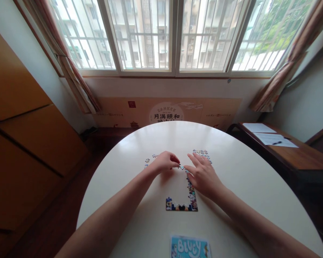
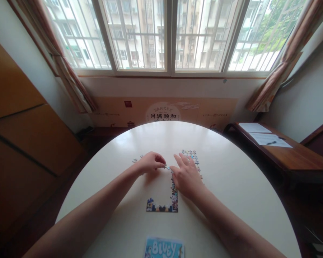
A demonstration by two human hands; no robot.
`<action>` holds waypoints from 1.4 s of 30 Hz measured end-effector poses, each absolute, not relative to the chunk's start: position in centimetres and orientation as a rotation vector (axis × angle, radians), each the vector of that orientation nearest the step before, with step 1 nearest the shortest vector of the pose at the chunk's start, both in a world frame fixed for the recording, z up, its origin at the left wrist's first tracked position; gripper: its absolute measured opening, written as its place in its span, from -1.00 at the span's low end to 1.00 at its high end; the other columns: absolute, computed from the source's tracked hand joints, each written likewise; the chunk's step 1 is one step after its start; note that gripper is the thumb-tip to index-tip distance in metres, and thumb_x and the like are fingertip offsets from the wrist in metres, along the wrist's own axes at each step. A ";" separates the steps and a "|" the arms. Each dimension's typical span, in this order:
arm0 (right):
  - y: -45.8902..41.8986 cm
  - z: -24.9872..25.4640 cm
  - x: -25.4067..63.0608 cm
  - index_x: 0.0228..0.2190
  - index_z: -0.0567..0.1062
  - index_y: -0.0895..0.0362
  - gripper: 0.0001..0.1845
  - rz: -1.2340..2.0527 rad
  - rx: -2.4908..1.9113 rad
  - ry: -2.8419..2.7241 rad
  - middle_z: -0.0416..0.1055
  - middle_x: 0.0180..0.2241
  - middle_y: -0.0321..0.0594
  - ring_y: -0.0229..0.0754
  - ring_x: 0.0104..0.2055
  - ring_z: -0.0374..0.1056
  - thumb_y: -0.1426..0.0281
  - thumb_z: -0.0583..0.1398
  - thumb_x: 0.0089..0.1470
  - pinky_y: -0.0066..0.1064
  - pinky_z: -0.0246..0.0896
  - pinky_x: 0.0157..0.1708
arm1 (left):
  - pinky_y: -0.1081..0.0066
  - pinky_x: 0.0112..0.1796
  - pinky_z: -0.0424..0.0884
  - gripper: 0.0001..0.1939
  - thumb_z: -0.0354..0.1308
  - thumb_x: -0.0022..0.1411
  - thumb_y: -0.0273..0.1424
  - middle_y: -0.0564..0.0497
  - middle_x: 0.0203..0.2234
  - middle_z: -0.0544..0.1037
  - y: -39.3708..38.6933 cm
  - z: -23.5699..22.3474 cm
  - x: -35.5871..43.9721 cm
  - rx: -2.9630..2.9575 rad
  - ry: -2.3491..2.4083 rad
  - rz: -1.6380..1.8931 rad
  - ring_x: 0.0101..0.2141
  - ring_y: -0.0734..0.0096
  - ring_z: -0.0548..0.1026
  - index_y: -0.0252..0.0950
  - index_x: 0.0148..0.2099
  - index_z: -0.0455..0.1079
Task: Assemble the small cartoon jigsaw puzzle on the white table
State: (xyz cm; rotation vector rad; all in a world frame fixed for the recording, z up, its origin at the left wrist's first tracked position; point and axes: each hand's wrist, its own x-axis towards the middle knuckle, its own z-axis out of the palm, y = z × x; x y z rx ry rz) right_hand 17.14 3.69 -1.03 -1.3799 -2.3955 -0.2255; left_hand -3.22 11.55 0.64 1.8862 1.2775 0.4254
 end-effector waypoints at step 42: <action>3.6 -1.0 16.8 -0.14 0.63 0.05 -0.72 -0.118 -1.438 -2.405 0.21 0.31 -0.01 0.26 0.41 -0.07 0.30 0.14 0.27 0.31 -0.21 0.29 | 0.39 -0.28 0.39 -0.85 0.24 0.14 -0.40 0.01 -0.32 0.67 9.9 1.6 -1.1 2.181 1.612 0.410 -0.31 0.30 0.56 -0.20 -0.24 0.63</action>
